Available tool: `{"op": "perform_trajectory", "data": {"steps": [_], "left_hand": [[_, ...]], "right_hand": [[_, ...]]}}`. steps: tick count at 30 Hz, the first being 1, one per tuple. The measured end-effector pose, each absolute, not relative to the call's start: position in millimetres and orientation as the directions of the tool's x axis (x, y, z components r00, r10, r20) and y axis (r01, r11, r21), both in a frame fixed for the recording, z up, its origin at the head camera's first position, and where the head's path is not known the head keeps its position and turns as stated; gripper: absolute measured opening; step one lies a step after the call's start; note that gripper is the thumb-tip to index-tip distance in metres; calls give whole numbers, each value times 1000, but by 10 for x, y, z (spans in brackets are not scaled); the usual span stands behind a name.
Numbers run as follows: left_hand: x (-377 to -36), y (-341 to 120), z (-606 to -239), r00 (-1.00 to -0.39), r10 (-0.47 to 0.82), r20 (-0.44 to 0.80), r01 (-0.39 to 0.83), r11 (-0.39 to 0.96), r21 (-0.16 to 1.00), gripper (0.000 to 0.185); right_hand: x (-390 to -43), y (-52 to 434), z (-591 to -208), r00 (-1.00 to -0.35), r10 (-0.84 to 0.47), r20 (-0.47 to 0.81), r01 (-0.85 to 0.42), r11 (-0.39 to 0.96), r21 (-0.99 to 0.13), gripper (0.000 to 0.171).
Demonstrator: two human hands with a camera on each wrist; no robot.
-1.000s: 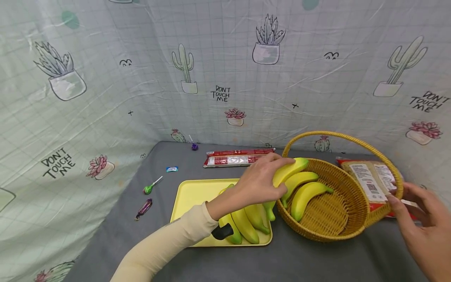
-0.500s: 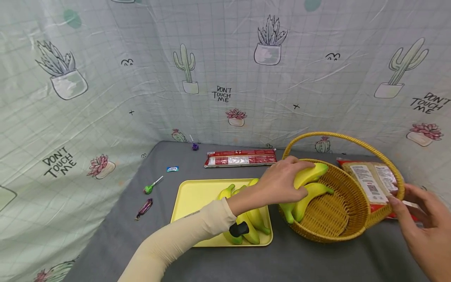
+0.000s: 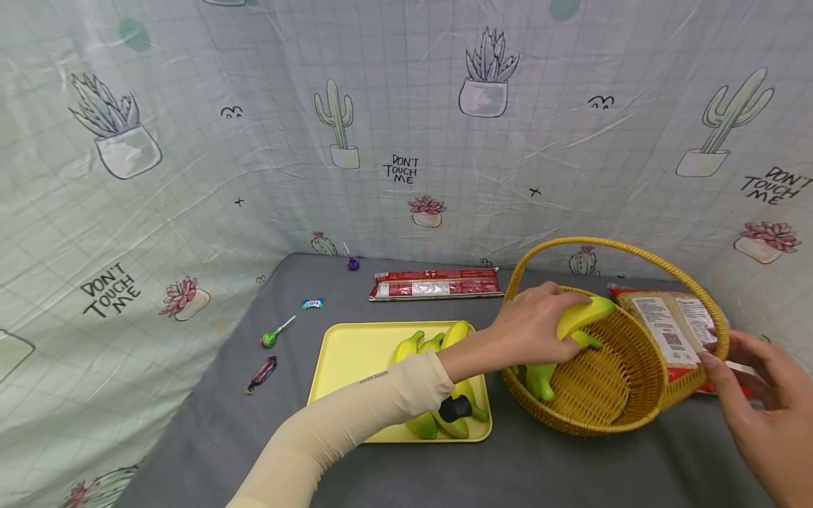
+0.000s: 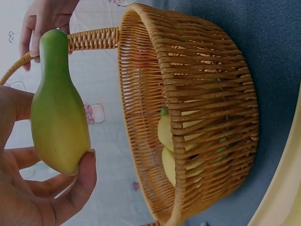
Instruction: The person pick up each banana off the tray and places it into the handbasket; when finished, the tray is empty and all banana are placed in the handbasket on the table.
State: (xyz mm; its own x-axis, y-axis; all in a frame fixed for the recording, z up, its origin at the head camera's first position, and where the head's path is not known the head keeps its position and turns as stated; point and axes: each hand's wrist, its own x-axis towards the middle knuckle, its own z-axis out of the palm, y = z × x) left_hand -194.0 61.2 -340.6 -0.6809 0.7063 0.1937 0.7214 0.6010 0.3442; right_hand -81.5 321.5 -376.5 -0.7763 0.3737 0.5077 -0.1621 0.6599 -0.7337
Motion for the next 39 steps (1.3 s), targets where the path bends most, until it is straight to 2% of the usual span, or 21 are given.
{"op": "perform_trajectory", "data": {"steps": [5, 15, 21, 29, 39], "left_hand": [[-1999, 737, -3407, -692, 706, 148, 710, 630, 316, 64], [-2046, 924, -3523, -724, 689, 46, 661, 672, 334, 65], [-2019, 1038, -3585, -719, 694, 24, 664, 677, 318, 66], [-1965, 1081, -3648, -706, 708, 5, 674, 669, 312, 65], [-1929, 1148, -3717, -692, 721, -14, 683, 662, 308, 65]], "right_hand": [[-818, 3220, -3766, -772, 373, 515, -164, 666, -728, 41], [-823, 3211, -3748, -779, 382, 497, -120, 687, -716, 44], [-824, 3204, -3745, -780, 375, 500, -125, 690, -713, 43], [-812, 3189, -3764, -794, 395, 462, -63, 703, -709, 46], [-790, 3215, -3779, -776, 392, 495, -121, 678, -725, 44]]}}
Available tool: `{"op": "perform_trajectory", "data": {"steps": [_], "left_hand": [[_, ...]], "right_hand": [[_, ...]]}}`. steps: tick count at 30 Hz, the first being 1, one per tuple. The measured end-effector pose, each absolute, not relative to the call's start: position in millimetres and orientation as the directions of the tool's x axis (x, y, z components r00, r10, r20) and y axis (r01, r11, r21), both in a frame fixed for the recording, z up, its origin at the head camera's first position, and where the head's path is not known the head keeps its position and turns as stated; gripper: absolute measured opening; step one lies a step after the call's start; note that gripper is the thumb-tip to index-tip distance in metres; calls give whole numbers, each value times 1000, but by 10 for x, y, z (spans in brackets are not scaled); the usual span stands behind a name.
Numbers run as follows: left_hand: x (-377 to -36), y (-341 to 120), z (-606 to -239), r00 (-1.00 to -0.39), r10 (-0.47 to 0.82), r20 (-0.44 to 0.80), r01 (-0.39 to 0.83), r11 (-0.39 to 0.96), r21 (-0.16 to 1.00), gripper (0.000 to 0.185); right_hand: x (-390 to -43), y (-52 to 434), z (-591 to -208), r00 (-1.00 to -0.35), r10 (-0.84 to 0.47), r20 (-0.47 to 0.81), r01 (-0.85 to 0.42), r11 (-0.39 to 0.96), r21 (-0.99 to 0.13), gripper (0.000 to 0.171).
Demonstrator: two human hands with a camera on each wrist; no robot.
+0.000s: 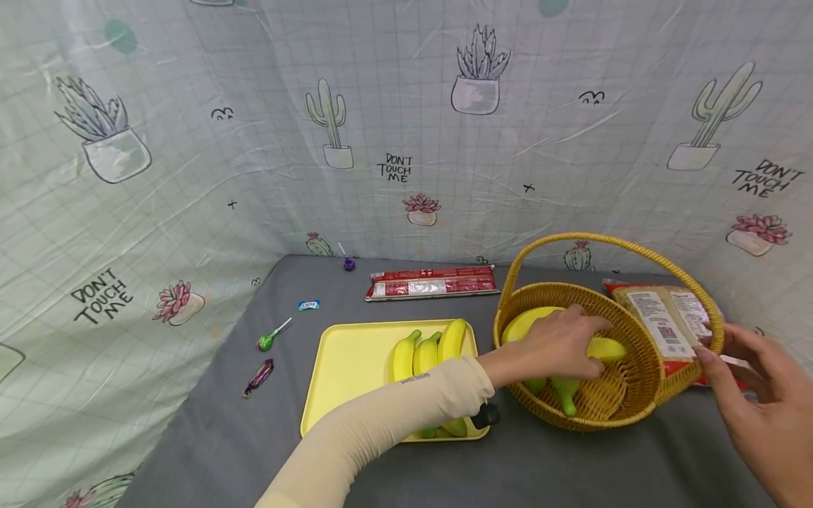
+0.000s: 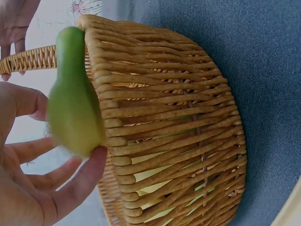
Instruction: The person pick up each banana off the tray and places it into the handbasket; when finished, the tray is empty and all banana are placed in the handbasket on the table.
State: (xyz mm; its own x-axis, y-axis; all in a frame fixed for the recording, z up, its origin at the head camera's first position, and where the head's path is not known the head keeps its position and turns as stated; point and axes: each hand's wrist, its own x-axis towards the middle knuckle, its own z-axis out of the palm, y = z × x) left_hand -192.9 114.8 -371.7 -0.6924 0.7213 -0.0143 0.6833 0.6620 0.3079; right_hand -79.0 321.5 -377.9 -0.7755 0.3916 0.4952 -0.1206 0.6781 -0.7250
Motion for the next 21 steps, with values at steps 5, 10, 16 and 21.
{"op": "perform_trajectory", "data": {"steps": [5, 10, 16, 21], "left_hand": [[-1946, 1104, -3758, -694, 720, -6, 685, 663, 302, 66], [-1964, 1015, -3747, -700, 714, 13, 684, 665, 299, 66], [-1931, 856, -3700, -698, 715, 38, 685, 652, 325, 65], [-1875, 684, -3626, -682, 725, 99, 707, 617, 346, 62]], "right_hand": [[-787, 3209, -3792, -776, 403, 485, -102, 678, -728, 44], [-794, 3213, -3791, -775, 398, 491, -109, 680, -725, 44], [-791, 3213, -3786, -769, 391, 506, -127, 681, -721, 43], [-791, 3212, -3791, -769, 380, 514, -148, 677, -721, 43]]}}
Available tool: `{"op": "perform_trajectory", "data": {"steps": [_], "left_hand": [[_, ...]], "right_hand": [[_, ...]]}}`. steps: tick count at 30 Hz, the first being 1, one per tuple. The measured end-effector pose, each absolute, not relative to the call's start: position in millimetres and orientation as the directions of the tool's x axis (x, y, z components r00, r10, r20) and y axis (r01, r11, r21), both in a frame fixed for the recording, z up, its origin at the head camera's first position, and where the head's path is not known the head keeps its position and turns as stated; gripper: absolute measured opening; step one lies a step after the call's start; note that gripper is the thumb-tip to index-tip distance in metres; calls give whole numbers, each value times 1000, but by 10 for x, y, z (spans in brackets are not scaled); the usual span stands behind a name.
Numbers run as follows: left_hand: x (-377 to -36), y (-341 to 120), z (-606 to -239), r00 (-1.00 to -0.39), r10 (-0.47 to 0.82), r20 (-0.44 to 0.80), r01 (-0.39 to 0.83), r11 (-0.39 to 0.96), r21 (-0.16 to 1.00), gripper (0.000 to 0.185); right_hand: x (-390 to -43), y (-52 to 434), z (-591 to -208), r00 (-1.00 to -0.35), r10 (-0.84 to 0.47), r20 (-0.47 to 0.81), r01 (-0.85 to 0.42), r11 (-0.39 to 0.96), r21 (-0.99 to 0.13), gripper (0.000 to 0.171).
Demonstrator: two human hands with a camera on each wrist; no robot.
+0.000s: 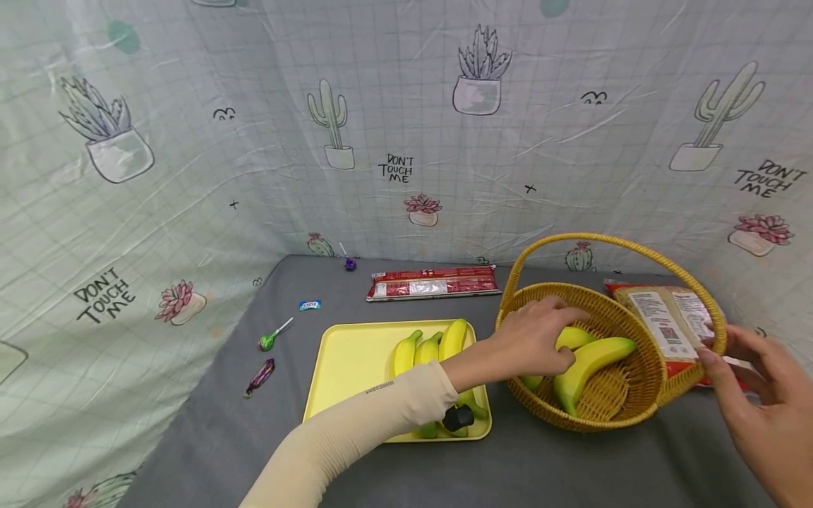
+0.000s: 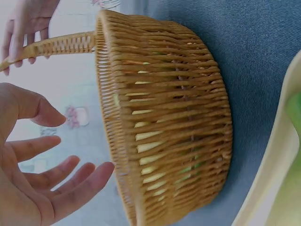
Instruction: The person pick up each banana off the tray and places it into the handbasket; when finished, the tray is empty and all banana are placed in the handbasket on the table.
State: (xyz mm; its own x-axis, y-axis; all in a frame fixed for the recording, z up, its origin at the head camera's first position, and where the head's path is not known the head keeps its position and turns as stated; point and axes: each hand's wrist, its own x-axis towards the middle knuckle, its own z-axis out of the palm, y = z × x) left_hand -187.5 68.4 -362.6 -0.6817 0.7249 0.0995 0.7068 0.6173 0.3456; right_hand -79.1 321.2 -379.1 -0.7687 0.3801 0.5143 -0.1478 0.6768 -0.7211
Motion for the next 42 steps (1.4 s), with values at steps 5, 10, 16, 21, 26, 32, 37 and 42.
{"op": "perform_trajectory", "data": {"steps": [5, 10, 16, 21, 26, 32, 37, 42], "left_hand": [[-1830, 509, -3566, -666, 734, 135, 725, 593, 350, 61], [-1815, 360, -3537, -650, 746, 144, 737, 573, 358, 61], [-1822, 207, -3486, -655, 738, 163, 734, 570, 369, 61], [-1791, 95, -3437, -667, 722, 184, 728, 579, 366, 59], [-1769, -45, -3454, -685, 692, 226, 719, 591, 366, 56], [-1765, -267, -3563, -717, 657, 234, 689, 617, 380, 57], [-1782, -440, -3685, -744, 624, 239, 663, 644, 381, 58], [-1788, -610, -3779, -773, 590, 234, 630, 667, 398, 57]], "right_hand": [[-778, 3223, -3787, -768, 377, 517, -155, 674, -723, 42], [-774, 3234, -3781, -772, 378, 512, -145, 679, -720, 41], [-781, 3246, -3778, -769, 371, 520, -162, 674, -721, 41], [-788, 3238, -3778, -778, 382, 499, -121, 688, -716, 42], [-781, 3232, -3792, -771, 403, 493, -116, 673, -730, 44], [-778, 3229, -3791, -770, 406, 492, -113, 673, -731, 44], [-774, 3221, -3786, -774, 402, 489, -101, 684, -723, 44], [-772, 3211, -3786, -780, 392, 487, -102, 689, -718, 44]]}}
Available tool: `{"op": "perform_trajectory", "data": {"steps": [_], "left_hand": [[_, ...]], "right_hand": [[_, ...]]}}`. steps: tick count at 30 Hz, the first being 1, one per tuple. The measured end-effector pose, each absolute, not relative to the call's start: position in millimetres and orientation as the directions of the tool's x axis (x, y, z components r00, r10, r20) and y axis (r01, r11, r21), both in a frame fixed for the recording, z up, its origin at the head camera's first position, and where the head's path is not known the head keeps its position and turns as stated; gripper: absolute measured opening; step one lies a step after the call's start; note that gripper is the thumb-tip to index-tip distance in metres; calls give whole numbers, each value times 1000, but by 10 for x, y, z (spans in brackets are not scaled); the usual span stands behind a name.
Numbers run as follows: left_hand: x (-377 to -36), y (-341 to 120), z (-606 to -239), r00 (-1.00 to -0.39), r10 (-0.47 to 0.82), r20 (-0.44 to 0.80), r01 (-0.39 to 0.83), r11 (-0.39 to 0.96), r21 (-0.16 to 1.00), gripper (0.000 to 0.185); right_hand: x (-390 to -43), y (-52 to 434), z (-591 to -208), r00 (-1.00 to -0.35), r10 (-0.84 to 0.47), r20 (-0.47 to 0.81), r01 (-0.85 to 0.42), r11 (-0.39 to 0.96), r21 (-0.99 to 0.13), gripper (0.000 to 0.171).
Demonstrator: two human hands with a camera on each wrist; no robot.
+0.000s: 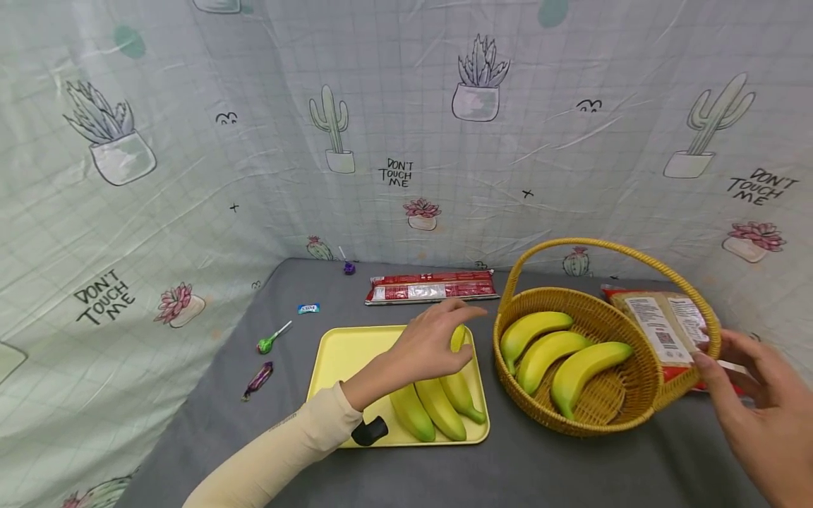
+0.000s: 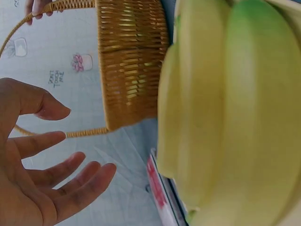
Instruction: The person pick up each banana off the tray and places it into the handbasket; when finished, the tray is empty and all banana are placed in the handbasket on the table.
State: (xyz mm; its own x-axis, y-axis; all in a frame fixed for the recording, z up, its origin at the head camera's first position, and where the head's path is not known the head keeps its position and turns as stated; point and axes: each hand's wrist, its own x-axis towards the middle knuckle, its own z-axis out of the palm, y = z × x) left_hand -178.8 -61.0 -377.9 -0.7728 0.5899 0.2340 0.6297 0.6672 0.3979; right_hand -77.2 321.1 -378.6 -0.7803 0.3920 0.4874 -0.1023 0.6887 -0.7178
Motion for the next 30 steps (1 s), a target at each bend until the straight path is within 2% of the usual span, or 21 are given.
{"op": "perform_trajectory", "data": {"steps": [11, 19, 30], "left_hand": [[-1784, -940, -3915, -825, 502, 259, 565, 713, 415, 55], [-1717, -1112, -4068, -871, 412, 268, 491, 725, 483, 65], [-1617, -1308, -4236, -904, 354, 239, 427, 763, 485, 67]], "right_hand": [[-776, 3203, -3800, -777, 402, 485, -103, 678, -728, 45], [-791, 3200, -3792, -782, 398, 480, -98, 682, -725, 44], [-799, 3194, -3793, -778, 418, 469, -80, 675, -733, 44]]}}
